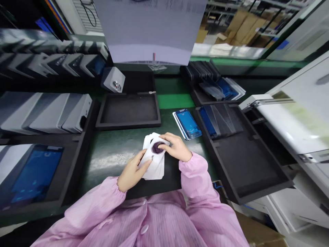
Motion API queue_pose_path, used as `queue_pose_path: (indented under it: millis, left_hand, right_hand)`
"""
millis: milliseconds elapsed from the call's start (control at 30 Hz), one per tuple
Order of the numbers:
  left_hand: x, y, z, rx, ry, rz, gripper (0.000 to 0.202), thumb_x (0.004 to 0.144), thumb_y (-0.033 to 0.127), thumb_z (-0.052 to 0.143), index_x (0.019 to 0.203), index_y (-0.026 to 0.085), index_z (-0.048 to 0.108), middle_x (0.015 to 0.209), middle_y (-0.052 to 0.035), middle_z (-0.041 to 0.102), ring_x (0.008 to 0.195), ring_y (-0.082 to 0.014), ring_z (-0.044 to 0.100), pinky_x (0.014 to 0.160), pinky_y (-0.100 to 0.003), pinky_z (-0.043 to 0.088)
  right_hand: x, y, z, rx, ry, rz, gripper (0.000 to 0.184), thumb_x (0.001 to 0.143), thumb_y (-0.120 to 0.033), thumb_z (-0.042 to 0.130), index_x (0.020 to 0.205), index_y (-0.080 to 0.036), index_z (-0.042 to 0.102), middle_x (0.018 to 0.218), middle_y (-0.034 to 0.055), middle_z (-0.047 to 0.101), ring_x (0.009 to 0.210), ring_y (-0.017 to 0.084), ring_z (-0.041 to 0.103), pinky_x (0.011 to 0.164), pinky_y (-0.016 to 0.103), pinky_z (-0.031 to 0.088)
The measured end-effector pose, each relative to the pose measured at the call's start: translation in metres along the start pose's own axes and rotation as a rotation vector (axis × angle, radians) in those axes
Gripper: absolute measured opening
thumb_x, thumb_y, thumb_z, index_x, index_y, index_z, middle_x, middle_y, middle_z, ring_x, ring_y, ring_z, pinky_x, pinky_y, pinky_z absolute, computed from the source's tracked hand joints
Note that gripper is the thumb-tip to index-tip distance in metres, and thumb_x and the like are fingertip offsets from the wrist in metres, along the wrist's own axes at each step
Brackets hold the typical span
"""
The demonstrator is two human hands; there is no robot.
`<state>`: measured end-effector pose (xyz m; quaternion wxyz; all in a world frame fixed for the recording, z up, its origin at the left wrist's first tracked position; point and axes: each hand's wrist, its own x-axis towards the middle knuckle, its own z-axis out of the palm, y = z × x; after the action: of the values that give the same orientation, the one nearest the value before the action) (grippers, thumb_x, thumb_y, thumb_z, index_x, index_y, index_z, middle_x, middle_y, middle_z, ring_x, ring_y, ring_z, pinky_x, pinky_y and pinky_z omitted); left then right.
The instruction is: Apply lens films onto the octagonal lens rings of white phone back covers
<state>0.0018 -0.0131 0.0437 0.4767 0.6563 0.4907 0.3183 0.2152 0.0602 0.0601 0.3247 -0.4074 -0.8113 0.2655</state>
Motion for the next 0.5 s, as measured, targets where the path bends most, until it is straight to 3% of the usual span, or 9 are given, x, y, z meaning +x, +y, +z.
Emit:
queue_pose_path:
  millis: [67,133,333,500]
  left_hand:
    - [-0.001,-0.004,0.000,0.097,0.096,0.082,0.037,0.090,0.031,0.048,0.126,0.020,0.047,0.124,-0.0111,0.057,0.116,-0.0249,0.054,0.099,-0.042,0.043]
    - [-0.006,-0.010,0.002,0.152,0.180,0.116,0.039,0.090,0.030,0.047,0.127,0.019,0.045,0.131,-0.0128,0.051,0.126,-0.0253,0.046,0.105,-0.045,0.036]
    - [-0.028,-0.026,0.021,0.203,0.252,0.072,0.041,0.089,0.030,0.048,0.128,0.017,0.042,0.130,-0.0148,0.050,0.124,-0.0261,0.046,0.103,-0.047,0.040]
    - [-0.035,-0.032,0.031,0.249,0.267,0.095,0.043,0.089,0.028,0.048,0.130,0.017,0.040,0.134,-0.0151,0.046,0.129,-0.0262,0.041,0.107,-0.048,0.036]
  right_hand:
    - [0.006,0.008,-0.001,-0.018,-0.040,0.019,0.030,0.082,-0.038,0.066,0.102,-0.015,0.066,0.090,0.0080,0.067,0.082,0.019,0.064,0.076,0.032,0.051]
    - [0.013,0.014,-0.002,-0.020,-0.110,0.034,0.033,0.083,-0.038,0.064,0.106,-0.015,0.066,0.095,0.0092,0.068,0.086,0.020,0.065,0.079,0.033,0.050]
    - [0.027,0.023,-0.003,0.000,-0.264,0.116,0.031,0.081,-0.031,0.064,0.108,-0.015,0.067,0.103,0.0089,0.071,0.097,0.024,0.066,0.087,0.033,0.048]
    - [0.022,0.025,-0.009,0.119,-0.325,0.168,0.034,0.081,-0.039,0.063,0.104,-0.014,0.065,0.083,0.0041,0.071,0.076,0.019,0.066,0.069,0.028,0.049]
